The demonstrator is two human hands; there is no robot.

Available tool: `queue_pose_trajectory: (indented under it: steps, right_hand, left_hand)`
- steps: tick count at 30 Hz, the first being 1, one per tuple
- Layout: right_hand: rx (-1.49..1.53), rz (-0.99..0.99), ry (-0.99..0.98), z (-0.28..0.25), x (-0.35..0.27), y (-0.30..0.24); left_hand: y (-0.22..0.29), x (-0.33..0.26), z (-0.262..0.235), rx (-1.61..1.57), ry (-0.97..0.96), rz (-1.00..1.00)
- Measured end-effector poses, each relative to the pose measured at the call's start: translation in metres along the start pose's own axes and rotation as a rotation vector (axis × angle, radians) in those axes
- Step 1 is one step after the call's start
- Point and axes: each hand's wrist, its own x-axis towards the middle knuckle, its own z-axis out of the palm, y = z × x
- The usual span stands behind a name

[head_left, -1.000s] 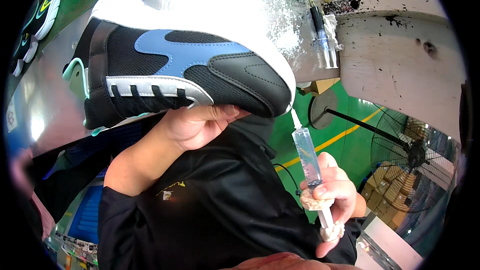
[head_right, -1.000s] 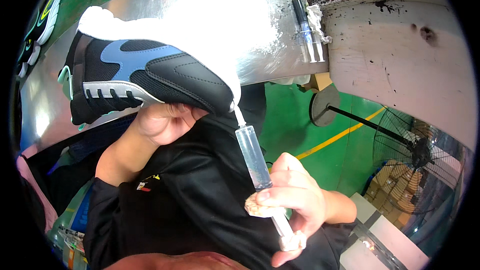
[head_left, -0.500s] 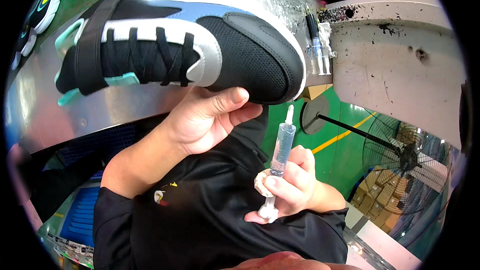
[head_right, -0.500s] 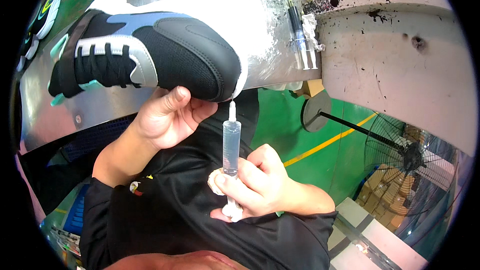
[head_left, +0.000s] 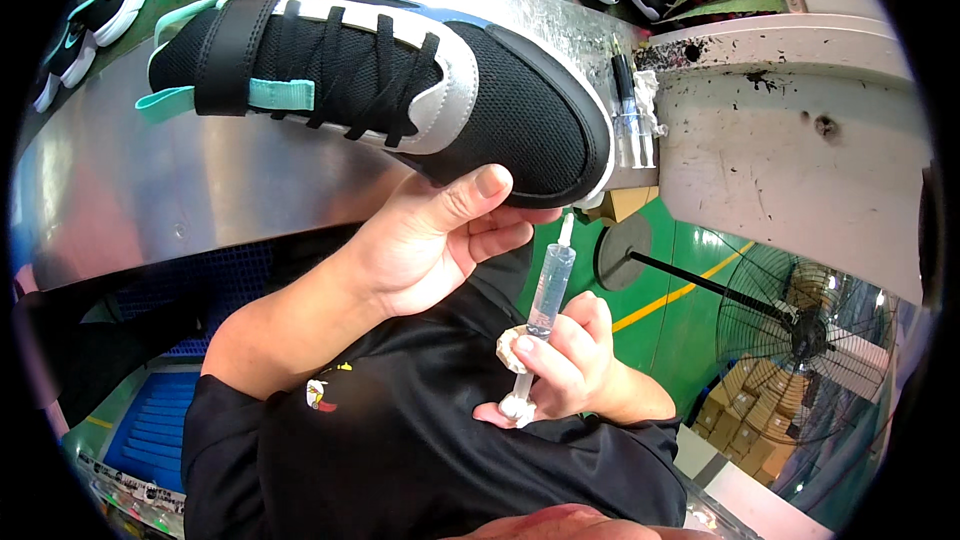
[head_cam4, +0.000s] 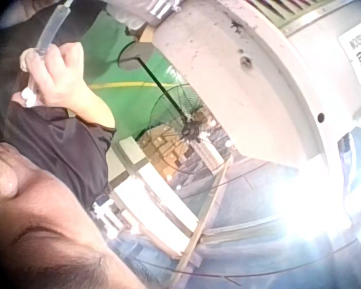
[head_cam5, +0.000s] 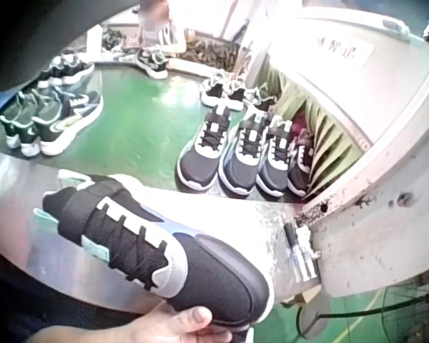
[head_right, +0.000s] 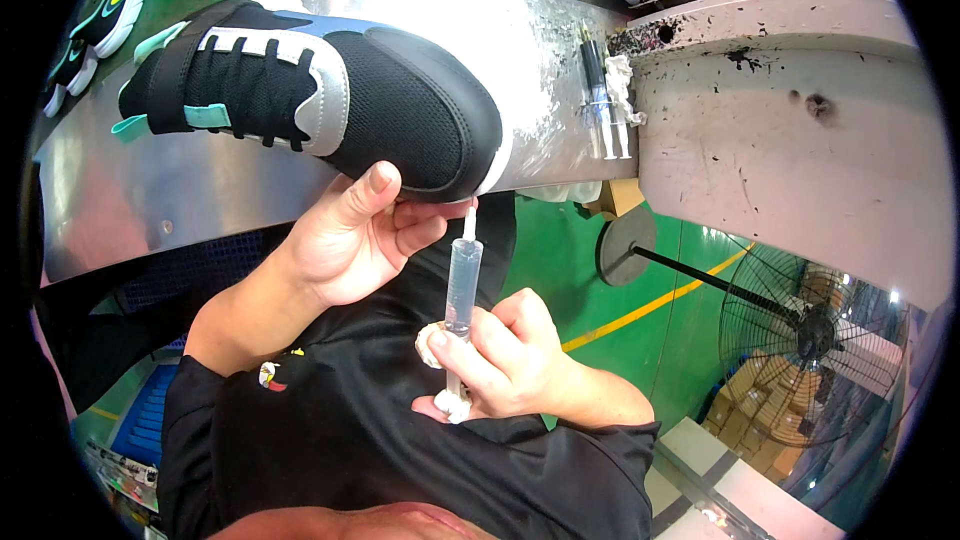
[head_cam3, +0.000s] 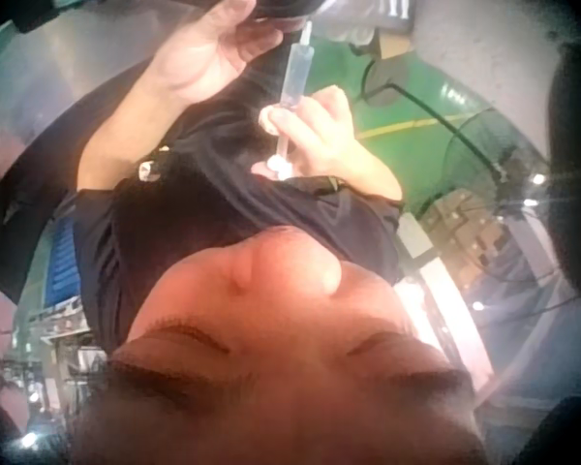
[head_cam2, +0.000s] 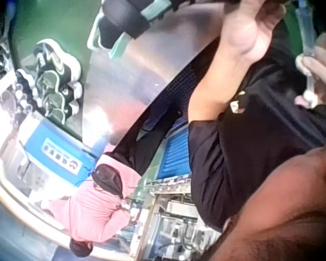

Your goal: The person uses a syringe to inject a clear liquid into the seams of several black and teal sneakers on a metal workbench. They repeatedly pick up shoes, apply the liquid along the edges, and place them back in line.

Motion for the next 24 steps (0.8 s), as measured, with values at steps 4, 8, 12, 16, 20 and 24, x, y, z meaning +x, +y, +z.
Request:
queue_pose_trajectory:
  steps: [4,8,12,16,20,24]
  right_hand:
    - [0.031,-0.094,0.225,0.005,-0.006,-0.004]
    - [-0.007,0.021,0.159,-0.007,-0.016,0.014]
    - [0.132,0.140,0.103,0.016,-0.022,0.052]
    - [0.206,0.162,0.044,0.026,-0.007,0.074]
    - [0.185,0.165,0.018,0.025,0.006,0.080]
    - [0.138,0.190,-0.052,0.016,0.008,0.085]
  left_hand:
    - [0.003,-0.002,-0.002,-0.023,0.006,-0.026]
    - [0.008,-0.036,-0.033,-0.160,-0.092,-0.058]
    - [0.033,-0.127,-0.019,-0.048,0.247,0.120]
    - [0.062,-0.161,-0.031,0.264,0.393,0.313]
    - [0.105,-0.130,-0.033,0.490,0.402,0.401]
    - [0.190,-0.045,-0.042,0.707,0.411,0.415]
